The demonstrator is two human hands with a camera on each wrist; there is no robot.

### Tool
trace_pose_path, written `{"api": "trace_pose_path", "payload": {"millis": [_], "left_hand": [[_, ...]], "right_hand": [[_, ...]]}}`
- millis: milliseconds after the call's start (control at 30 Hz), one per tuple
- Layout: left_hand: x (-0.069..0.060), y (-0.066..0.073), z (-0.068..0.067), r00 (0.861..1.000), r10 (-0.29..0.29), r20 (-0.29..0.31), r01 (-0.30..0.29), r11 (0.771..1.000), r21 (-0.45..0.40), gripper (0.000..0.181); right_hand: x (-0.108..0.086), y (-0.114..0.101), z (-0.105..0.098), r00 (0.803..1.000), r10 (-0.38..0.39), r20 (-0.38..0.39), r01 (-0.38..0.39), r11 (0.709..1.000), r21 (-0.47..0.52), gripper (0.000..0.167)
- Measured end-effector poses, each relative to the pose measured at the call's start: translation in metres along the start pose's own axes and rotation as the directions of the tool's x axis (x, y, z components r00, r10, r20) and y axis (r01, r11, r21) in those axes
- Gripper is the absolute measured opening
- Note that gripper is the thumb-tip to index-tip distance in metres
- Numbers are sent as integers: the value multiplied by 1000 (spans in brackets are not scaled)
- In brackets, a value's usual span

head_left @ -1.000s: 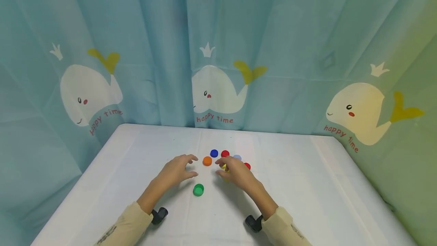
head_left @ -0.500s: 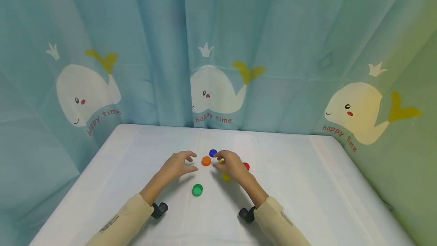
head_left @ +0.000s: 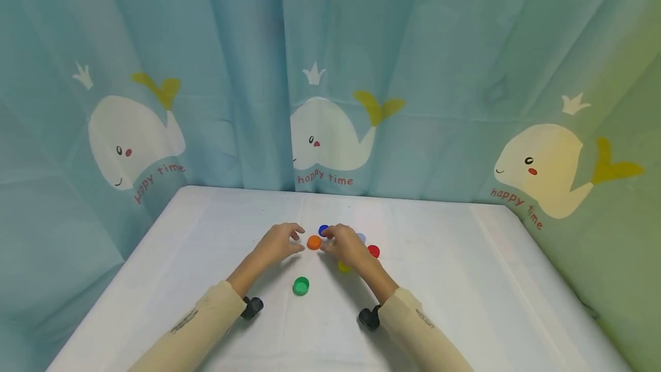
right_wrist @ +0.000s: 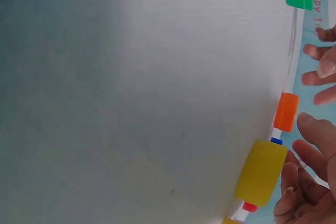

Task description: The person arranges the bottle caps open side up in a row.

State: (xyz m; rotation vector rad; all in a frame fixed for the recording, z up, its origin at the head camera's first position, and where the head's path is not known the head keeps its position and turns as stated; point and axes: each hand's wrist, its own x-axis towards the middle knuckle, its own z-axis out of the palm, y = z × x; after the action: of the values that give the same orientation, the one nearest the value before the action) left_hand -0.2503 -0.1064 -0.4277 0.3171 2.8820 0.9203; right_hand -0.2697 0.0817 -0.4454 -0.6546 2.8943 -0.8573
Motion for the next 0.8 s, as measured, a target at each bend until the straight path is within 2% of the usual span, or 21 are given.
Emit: {"api": "trace_pose_path", "payload": {"millis": [167,367,633,800], "left_hand": [[10,0,2,999,-6,41,4,998,61,35],[19,-3,5,996,41,82,-45,998,38,31],[23,0,7,993,52,103,-54,998,14,29],[25,2,9,995,30,92,-34,999,41,29]], "right_hand": [[3,-2,3,1000,13,14,-13,1000,28,29],[2,-2,5,1000,23,4,-23,998,62,29],[5,-3,8,1000,9,6,-9,1000,24,30],[6,-5,7,1000,6,12,-6,1000,-4,30]]}}
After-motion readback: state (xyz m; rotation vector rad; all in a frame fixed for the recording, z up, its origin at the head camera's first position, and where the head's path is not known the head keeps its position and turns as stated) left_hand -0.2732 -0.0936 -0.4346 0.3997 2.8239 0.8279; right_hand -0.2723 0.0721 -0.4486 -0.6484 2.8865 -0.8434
